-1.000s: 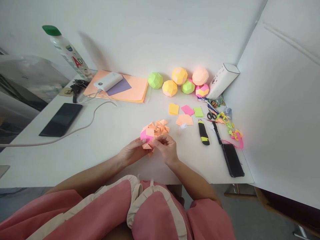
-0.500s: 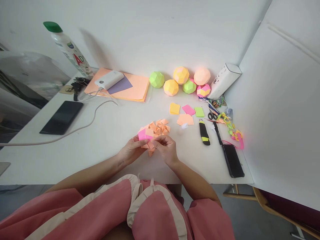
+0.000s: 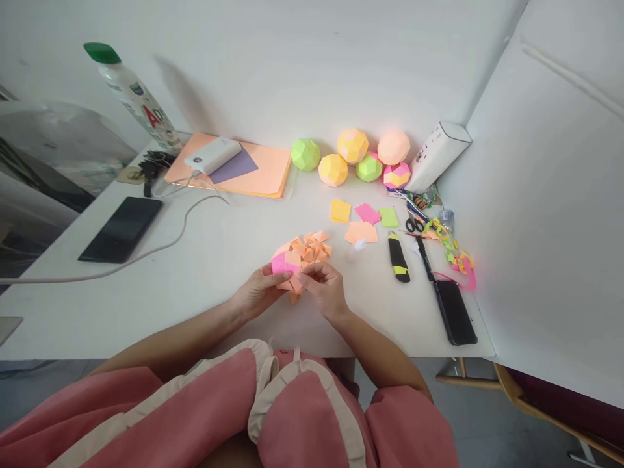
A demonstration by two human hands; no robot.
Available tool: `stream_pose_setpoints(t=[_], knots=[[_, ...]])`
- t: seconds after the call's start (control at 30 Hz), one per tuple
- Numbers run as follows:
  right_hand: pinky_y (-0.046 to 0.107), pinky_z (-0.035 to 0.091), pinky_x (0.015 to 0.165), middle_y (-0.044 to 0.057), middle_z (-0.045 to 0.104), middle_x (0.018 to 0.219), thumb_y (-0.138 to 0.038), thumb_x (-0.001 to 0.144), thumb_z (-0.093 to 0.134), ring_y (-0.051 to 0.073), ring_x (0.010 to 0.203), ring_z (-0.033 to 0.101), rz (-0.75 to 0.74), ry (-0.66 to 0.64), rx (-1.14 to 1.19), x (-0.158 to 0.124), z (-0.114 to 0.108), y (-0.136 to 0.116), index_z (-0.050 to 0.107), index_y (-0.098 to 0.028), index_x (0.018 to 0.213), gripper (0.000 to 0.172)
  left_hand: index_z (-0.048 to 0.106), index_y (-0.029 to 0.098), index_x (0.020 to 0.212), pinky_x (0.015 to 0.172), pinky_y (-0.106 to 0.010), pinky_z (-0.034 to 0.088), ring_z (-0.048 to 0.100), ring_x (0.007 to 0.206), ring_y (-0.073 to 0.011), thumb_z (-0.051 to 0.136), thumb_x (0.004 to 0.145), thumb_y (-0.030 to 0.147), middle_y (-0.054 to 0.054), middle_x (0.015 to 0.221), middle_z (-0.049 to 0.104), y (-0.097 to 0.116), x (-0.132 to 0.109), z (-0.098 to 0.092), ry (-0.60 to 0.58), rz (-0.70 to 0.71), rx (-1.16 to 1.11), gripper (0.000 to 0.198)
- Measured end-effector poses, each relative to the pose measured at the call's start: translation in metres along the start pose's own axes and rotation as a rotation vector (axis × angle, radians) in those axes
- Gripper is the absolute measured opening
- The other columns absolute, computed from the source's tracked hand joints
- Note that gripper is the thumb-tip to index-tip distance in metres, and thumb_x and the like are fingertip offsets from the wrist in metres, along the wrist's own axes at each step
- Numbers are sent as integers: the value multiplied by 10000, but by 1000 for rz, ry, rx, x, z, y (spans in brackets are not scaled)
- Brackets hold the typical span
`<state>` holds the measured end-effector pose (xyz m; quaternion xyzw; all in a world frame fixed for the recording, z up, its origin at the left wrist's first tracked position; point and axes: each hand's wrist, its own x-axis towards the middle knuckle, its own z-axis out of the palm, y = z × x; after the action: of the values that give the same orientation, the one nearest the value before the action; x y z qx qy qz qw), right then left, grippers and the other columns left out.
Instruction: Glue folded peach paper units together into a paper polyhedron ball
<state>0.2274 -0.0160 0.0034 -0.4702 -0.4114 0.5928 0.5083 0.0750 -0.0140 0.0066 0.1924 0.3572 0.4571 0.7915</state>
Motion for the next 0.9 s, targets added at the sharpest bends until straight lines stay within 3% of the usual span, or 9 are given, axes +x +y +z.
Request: stream_pose_setpoints(t=[0.27, 0.43, 0.57, 0.77, 0.9], knots=[[254, 485, 588, -28, 638, 670, -274, 646, 775, 103, 614, 566, -24, 2, -36, 0, -1, 0, 651, -203, 694, 150, 674, 133, 971, 819, -340, 453, 639, 826, -196, 782, 661, 189, -74, 895, 714, -1, 1, -2, -13, 15, 21, 333], [255, 477, 549, -37, 626, 625, -304, 591, 804, 93, 546, 529, -3, 53, 31, 1, 1, 1, 637, -207, 655, 203, 672, 140, 989, 837, -353, 443, 629, 879, -223, 754, 710, 261, -86, 897, 698, -3, -1, 2, -155, 37, -17, 315], [275, 492, 616, -31, 650, 671, -307, 597, 801, 103, 594, 551, -54, 101, 61, 1, 1, 1, 638, -216, 655, 195, 665, 151, 1024, 882, -360, 425, 600, 985, -240, 764, 692, 219, -90, 960, 678, -6, -3, 5, -247, 11, -38, 353], [281, 483, 630, -40, 623, 628, -297, 596, 798, 107, 596, 548, -67, 166, 44, 0, 2, 1, 632, -212, 641, 192, 694, 133, 942, 930, -362, 412, 610, 893, -187, 759, 687, 137, -79, 914, 677, -16, 0, -2, -184, -94, -13, 263], [289, 495, 646, -38, 640, 630, -294, 610, 795, 115, 611, 580, -63, 159, 67, -1, 4, 2, 631, -212, 656, 189, 695, 131, 890, 818, -348, 450, 601, 818, -175, 754, 695, 156, -74, 880, 673, -17, 2, -4, -121, -9, -26, 206]])
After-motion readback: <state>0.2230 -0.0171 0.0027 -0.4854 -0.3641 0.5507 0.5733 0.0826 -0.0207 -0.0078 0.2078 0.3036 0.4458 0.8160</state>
